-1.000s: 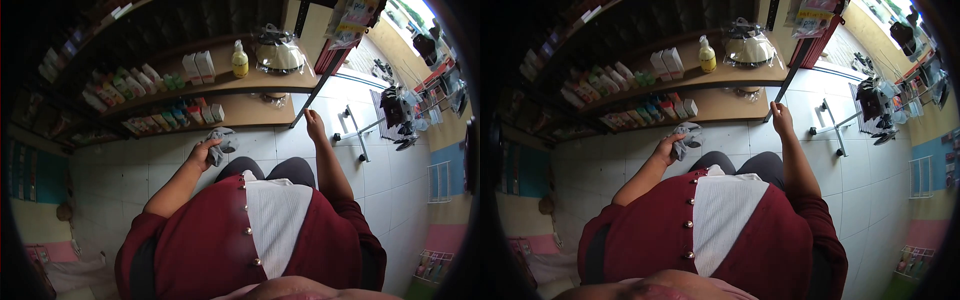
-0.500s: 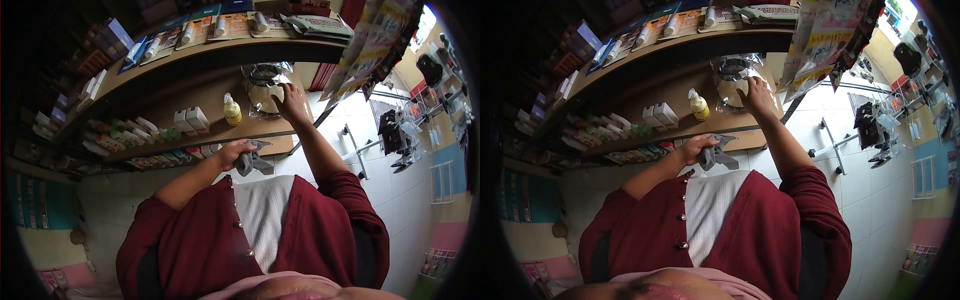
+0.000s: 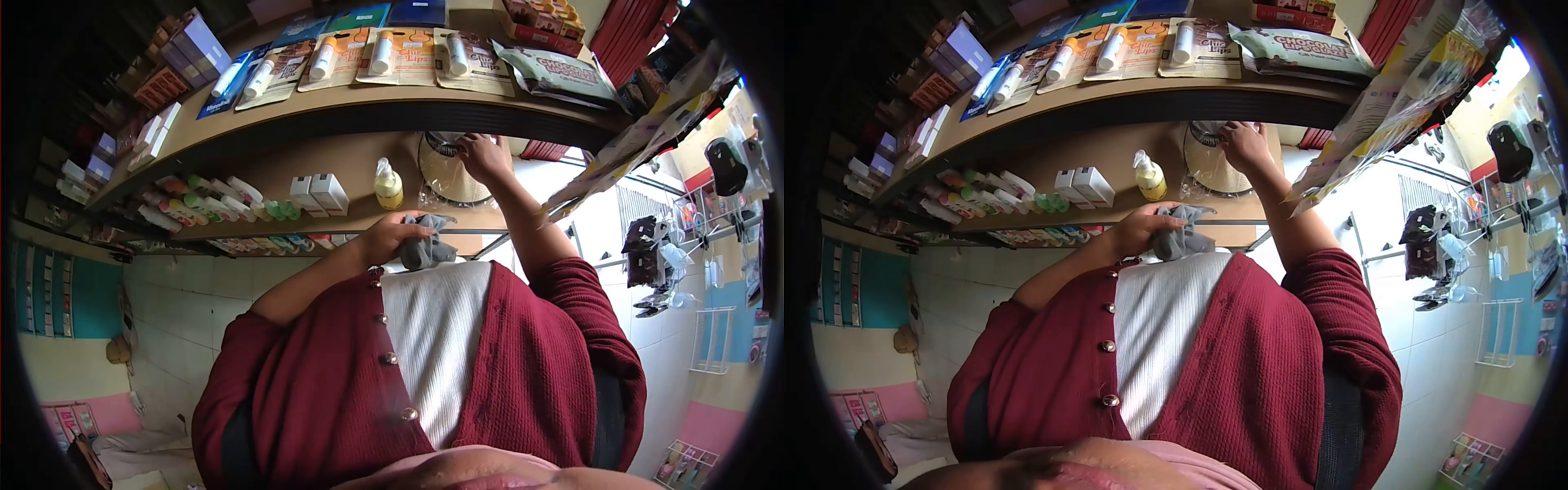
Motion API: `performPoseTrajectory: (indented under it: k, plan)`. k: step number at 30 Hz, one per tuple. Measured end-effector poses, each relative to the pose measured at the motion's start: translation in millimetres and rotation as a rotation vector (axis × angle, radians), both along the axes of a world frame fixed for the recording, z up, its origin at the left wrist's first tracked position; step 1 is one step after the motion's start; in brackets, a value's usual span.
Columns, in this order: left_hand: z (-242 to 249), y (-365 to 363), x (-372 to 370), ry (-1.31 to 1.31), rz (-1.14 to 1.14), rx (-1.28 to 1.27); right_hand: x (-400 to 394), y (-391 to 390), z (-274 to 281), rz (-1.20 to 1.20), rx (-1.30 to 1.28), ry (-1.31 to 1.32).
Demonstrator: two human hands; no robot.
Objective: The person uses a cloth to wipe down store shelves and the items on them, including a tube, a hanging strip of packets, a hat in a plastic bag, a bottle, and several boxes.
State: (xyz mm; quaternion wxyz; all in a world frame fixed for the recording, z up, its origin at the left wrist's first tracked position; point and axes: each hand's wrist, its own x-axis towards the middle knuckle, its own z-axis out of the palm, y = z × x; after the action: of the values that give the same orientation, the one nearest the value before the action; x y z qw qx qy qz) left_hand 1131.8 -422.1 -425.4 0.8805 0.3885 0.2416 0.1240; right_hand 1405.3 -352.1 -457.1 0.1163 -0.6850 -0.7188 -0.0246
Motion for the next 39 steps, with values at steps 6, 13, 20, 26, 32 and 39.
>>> performPoseTrajectory:
  k: [6,13,20,26,32,39]
  plan:
    - [17.5,-0.2,11.5,0.101,0.122,0.447,-2.4,-34.8,10.9,0.004,0.083,0.186]
    - [-4.5,59.0,84.8,0.208,0.639,1.394,-16.9,-82.0,1.6,0.075,0.100,0.300]
    - [-53.0,108.6,130.1,0.516,0.244,1.511,-10.4,-97.4,-39.4,-0.164,0.015,0.376]
    - [-40.3,93.8,131.5,0.433,0.255,1.530,4.1,-89.8,-44.3,-0.182,0.068,0.531]
    - [2.8,9.0,58.5,-0.080,-0.015,1.318,24.1,-81.2,-28.5,-0.287,-0.125,0.538]
    - [-79.6,2.6,-2.4,0.814,0.732,0.858,15.6,-40.7,-40.6,-0.566,-0.096,0.560]
